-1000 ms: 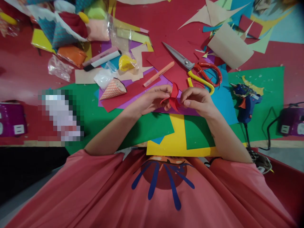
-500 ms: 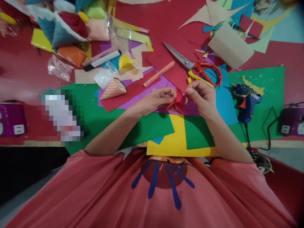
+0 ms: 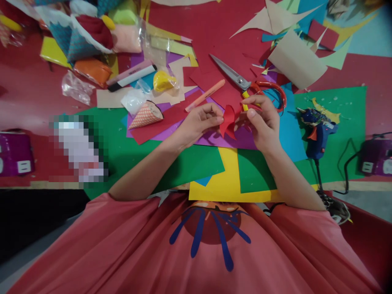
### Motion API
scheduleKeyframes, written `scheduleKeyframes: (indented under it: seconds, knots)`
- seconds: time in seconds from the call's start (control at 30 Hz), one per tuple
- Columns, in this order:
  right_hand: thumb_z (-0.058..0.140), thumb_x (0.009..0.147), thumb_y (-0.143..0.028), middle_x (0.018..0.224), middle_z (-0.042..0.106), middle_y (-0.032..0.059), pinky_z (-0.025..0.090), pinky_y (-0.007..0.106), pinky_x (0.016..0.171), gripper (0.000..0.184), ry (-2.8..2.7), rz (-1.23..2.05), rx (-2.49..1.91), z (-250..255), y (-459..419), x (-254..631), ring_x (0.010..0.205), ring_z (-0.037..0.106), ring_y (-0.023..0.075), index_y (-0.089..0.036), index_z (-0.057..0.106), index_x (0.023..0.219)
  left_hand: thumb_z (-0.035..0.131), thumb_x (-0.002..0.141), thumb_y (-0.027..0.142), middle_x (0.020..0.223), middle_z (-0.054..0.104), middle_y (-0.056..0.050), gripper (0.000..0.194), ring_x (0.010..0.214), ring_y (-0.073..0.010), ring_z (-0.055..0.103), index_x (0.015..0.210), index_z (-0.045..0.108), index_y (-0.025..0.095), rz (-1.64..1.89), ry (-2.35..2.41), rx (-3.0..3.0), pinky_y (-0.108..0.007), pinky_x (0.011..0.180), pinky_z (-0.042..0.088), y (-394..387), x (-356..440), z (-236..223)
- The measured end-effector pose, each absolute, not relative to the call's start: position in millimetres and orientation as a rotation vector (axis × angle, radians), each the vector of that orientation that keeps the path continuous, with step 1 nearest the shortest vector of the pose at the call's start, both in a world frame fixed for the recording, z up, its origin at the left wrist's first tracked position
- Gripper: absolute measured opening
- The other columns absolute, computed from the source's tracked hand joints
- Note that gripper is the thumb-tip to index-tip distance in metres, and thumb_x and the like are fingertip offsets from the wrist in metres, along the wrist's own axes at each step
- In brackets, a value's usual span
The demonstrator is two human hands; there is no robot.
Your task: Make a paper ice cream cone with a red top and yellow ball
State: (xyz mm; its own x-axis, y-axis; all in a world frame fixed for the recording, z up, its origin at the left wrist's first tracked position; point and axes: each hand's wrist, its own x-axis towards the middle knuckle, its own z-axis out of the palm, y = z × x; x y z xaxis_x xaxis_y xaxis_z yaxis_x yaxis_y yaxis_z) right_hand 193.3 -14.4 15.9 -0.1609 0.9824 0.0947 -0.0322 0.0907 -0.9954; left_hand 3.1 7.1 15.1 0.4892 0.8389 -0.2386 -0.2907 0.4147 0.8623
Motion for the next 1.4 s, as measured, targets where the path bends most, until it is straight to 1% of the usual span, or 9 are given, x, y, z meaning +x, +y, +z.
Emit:
scheduleKeyframes:
  seconds: [0.17, 0.3, 0.5, 0.7, 0.77, 0.9, 1.2, 1.3, 1.4]
  knots:
    - [0.073, 0.082, -0.054, 0.097, 0.075, -0.0023, 0.065, 0.033, 0.076, 0.049, -1.505, 1.261, -0.915, 21.8, -19.2, 193.2, 0.087, 0.075, 0.0173, -0.034, 0.052, 0.122, 0.088, 0.069, 0.041, 0.063, 0.058, 0.008, 0.040, 0.052, -0.0031, 0.057, 0.073, 0.055, 0.019, 0.882, 0.747, 0.802, -0.014, 0.049, 0.048, 8.2, 1.2, 16.1]
    - [0.079, 0.077, -0.052, 0.108, 0.071, -0.0003, 0.065, 0.033, 0.080, 0.051, -1.603, 1.194, -0.916, 21.2, -20.7, 192.8, 0.090, 0.074, 0.0173, -0.036, 0.055, 0.121, 0.081, 0.080, 0.035, 0.064, 0.057, 0.007, 0.033, 0.053, -0.0031, 0.057, 0.072, 0.053, 0.018, 0.911, 0.809, 0.812, -0.014, 0.049, 0.045, 8.2, 1.4, 15.4]
    - [0.078, 0.081, -0.041, 0.104, 0.071, -0.0026, 0.065, 0.031, 0.083, 0.045, -1.593, 1.180, -0.820, 16.0, -19.5, 192.1, 0.091, 0.073, 0.0133, -0.033, 0.057, 0.120, 0.076, 0.084, 0.035, 0.066, 0.058, 0.006, 0.029, 0.057, -0.0065, 0.064, 0.076, 0.053, 0.019, 0.826, 0.813, 0.835, -0.017, 0.051, 0.048, 9.2, 0.0, 13.6]
    - [0.080, 0.078, -0.048, 0.100, 0.071, -0.0026, 0.065, 0.032, 0.080, 0.050, -1.586, 1.195, -0.782, 12.5, -16.9, 192.8, 0.088, 0.073, 0.0132, -0.030, 0.057, 0.119, 0.077, 0.082, 0.032, 0.066, 0.057, 0.006, 0.028, 0.053, -0.0061, 0.064, 0.077, 0.054, 0.018, 0.750, 0.734, 0.759, -0.016, 0.049, 0.049, 10.5, -2.9, 12.1]
    - [0.080, 0.077, -0.050, 0.096, 0.071, -0.0034, 0.065, 0.032, 0.077, 0.052, -1.607, 1.175, -0.773, 11.7, -16.1, 192.5, 0.083, 0.073, 0.0131, -0.030, 0.057, 0.119, 0.081, 0.078, 0.034, 0.068, 0.059, 0.006, 0.030, 0.054, -0.0067, 0.066, 0.077, 0.056, 0.018, 0.734, 0.697, 0.731, -0.016, 0.049, 0.051, 10.0, -3.3, 10.8]
    - [0.083, 0.076, -0.041, 0.085, 0.069, -0.0064, 0.062, 0.024, 0.061, 0.052, -1.599, 1.113, -0.655, 11.4, -16.4, 191.3, 0.071, 0.071, 0.0105, -0.032, 0.058, 0.121, 0.084, 0.074, 0.035, 0.067, 0.059, 0.005, 0.031, 0.054, -0.0073, 0.065, 0.077, 0.059, 0.018, 0.696, 0.647, 0.718, -0.017, 0.051, 0.054, 7.6, -3.5, 10.2]
    - [0.071, 0.087, -0.042, 0.086, 0.071, -0.0040, 0.063, 0.024, 0.062, 0.024, -1.584, 0.964, -0.902, 14.3, -20.0, 193.8, 0.069, 0.071, 0.0096, -0.025, 0.062, 0.102, 0.091, 0.063, 0.042, 0.065, 0.059, 0.007, 0.043, 0.053, -0.0046, 0.062, 0.073, 0.057, 0.018, 0.730, 0.665, 0.716, -0.013, 0.049, 0.051, 8.6, -2.1, 11.3]
    - [0.069, 0.090, -0.035, 0.085, 0.071, -0.0041, 0.062, 0.021, 0.061, 0.014, -1.624, 0.872, -0.873, 14.8, -18.1, 194.9, 0.070, 0.071, 0.0084, -0.026, 0.066, 0.100, 0.091, 0.060, 0.051, 0.063, 0.059, 0.007, 0.049, 0.051, -0.0047, 0.058, 0.072, 0.056, 0.019, 0.740, 0.685, 0.755, -0.015, 0.046, 0.048, 8.9, -1.0, 10.1]
    - [0.070, 0.090, -0.033, 0.089, 0.070, -0.0033, 0.063, 0.022, 0.064, 0.014, -1.623, 0.779, -0.889, 13.0, -17.1, 195.5, 0.076, 0.073, 0.0095, -0.027, 0.066, 0.103, 0.088, 0.062, 0.056, 0.063, 0.058, 0.006, 0.051, 0.049, -0.0043, 0.056, 0.070, 0.055, 0.018, 0.749, 0.697, 0.842, -0.015, 0.042, 0.043, 9.3, -0.6, 8.2]
